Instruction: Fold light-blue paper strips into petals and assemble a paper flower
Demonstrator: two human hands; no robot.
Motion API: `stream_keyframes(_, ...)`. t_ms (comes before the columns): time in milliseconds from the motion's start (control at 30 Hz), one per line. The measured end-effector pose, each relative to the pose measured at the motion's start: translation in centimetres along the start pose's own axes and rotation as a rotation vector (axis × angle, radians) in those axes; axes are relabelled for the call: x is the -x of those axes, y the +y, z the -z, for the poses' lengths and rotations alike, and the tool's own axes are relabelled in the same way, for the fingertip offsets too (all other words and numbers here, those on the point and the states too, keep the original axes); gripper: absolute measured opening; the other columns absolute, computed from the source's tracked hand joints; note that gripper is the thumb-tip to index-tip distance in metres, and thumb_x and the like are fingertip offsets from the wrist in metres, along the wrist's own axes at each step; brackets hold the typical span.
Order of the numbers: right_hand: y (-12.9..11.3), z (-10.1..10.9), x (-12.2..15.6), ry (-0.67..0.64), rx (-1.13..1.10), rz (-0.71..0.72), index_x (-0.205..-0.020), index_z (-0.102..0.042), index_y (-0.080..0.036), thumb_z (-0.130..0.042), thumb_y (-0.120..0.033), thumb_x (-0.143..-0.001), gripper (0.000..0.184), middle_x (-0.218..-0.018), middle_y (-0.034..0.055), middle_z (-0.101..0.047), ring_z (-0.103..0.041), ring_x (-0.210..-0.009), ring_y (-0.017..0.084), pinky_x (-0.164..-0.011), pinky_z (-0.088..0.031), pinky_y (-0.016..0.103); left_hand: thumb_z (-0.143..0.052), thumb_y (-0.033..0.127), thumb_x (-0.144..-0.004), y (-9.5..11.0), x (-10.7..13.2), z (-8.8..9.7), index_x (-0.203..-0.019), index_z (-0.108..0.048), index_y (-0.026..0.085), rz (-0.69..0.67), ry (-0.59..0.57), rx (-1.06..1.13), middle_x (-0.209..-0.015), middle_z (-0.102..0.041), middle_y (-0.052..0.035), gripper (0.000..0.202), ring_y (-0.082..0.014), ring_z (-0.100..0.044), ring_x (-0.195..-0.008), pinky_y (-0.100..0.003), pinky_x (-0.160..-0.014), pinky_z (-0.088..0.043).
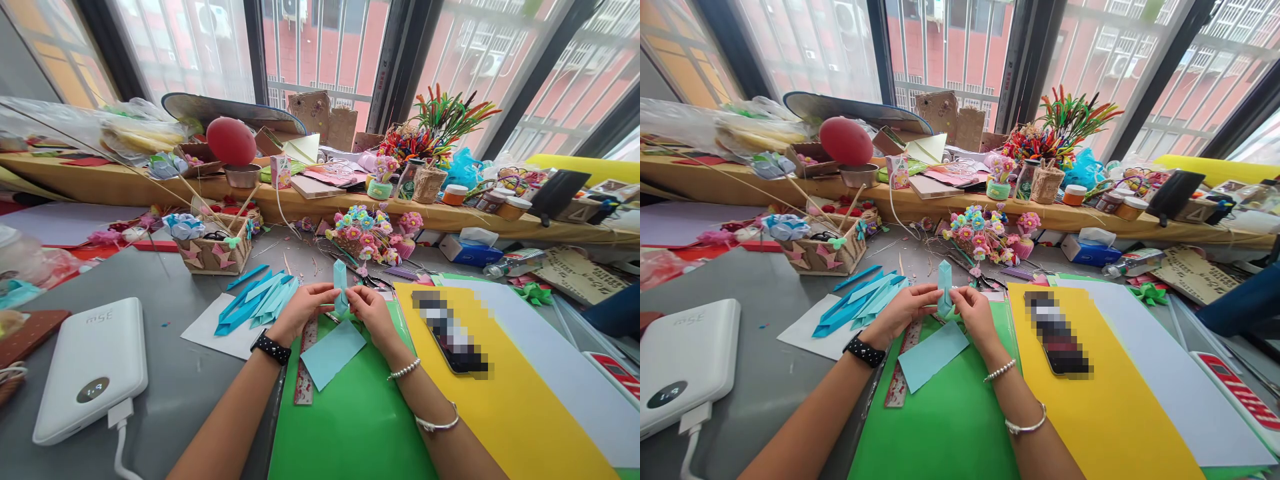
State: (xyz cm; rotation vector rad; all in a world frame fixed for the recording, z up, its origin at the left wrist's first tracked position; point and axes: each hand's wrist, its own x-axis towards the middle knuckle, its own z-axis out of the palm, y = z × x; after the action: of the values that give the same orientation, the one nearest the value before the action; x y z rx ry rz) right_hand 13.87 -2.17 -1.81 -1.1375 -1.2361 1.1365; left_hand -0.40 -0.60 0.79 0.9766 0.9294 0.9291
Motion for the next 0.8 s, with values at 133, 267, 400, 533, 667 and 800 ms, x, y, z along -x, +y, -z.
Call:
stream_keyframes(133, -0.2, 0.0, 0.1, -0.068, -0.012, -0.027, -0.067, -0.051, -0.016, -0.054, -0.043, -0.069, 0.028, -0.051, -0.005, -0.043, -0.037, -0.046, 0.007, -0.041, -0.024, 0.019, -0.064, 0.031, -0.063, 0.1, 0.1, 0.2, -0.08, -0.066, 0.015, -0.038, -0.075, 0.0, -0.083, -0.063, -0.005, 0.024, -0.0129, -0.054, -0.074, -0.022, -0.064, -0.042)
stream_keyframes(267, -0.1, -0.1, 0.1, -0.119, -0.028, -0.041, -0.071, -0.054, -0.016, -0.055, -0.044, -0.068, 0.029, -0.055, -0.0043, -0.044, -0.038, -0.048, 0.007, -0.041, -0.024, 0.019, -0.059, 0.03, -0.066, 0.1, 0.1, 0.3, -0.098, -0.062, 0.017, -0.084, -0.157, -0.034, -0.092, -0.064, -0.007, 0.035, -0.0158, -0.055, -0.079, -0.022, -0.061, -0.04)
stream_keyframes(400, -0.1, -0.2, 0.1, -0.147, -0.054, -0.057, -0.077, -0.056, -0.015, -0.055, -0.042, -0.069, 0.029, -0.053, -0.0052, -0.043, -0.036, -0.046, 0.006, -0.041, -0.023, 0.018, -0.058, 0.029, -0.066, 0.1, 0.2, 0.3, -0.104, -0.06, 0.019, -0.092, -0.159, -0.084, -0.094, -0.064, -0.0061, 0.039, -0.0155, -0.056, -0.078, -0.022, -0.06, -0.04)
stream_keyframes(533, -0.3, -0.3, 0.1, -0.161, -0.024, -0.062, -0.066, -0.053, -0.015, -0.055, -0.043, -0.069, 0.027, -0.054, -0.0045, -0.048, -0.037, -0.044, 0.005, -0.041, -0.025, 0.018, -0.058, 0.03, -0.066, 0.1, 0.1, 0.3, -0.099, -0.062, 0.017, -0.095, -0.108, -0.095, -0.086, -0.066, -0.0044, 0.035, -0.0141, -0.056, -0.07, -0.024, -0.062, -0.04)
stream_keyframes(667, -0.9, 0.3, -0.1, -0.126, 0.177, -0.009, -0.068, -0.055, -0.015, -0.051, -0.042, -0.072, 0.028, -0.061, -0.001, -0.056, -0.044, -0.047, 0.008, -0.045, -0.033, 0.02, -0.058, 0.032, -0.065, 0.1, -0.2, 0.2, -0.079, -0.065, 0.014, -0.203, 0.039, -0.187, -0.073, -0.065, -0.0026, 0.023, -0.0148, -0.055, -0.072, -0.023, -0.064, -0.039)
stream_keyframes(800, -2.6, 1.8, -0.2, -0.086, 0.63, 0.083, -0.068, -0.059, -0.015, -0.052, -0.032, -0.072, 0.018, -0.066, 0.0025, -0.061, -0.051, -0.059, 0.013, -0.055, -0.037, 0.023, -0.059, 0.034, -0.063, 0.1, -0.4, 0.1, -0.074, -0.062, 0.014, -0.253, 0.183, -0.303, -0.066, -0.061, -0.001, 0.022, -0.0132, -0.053, -0.062, -0.021, -0.055, -0.039)
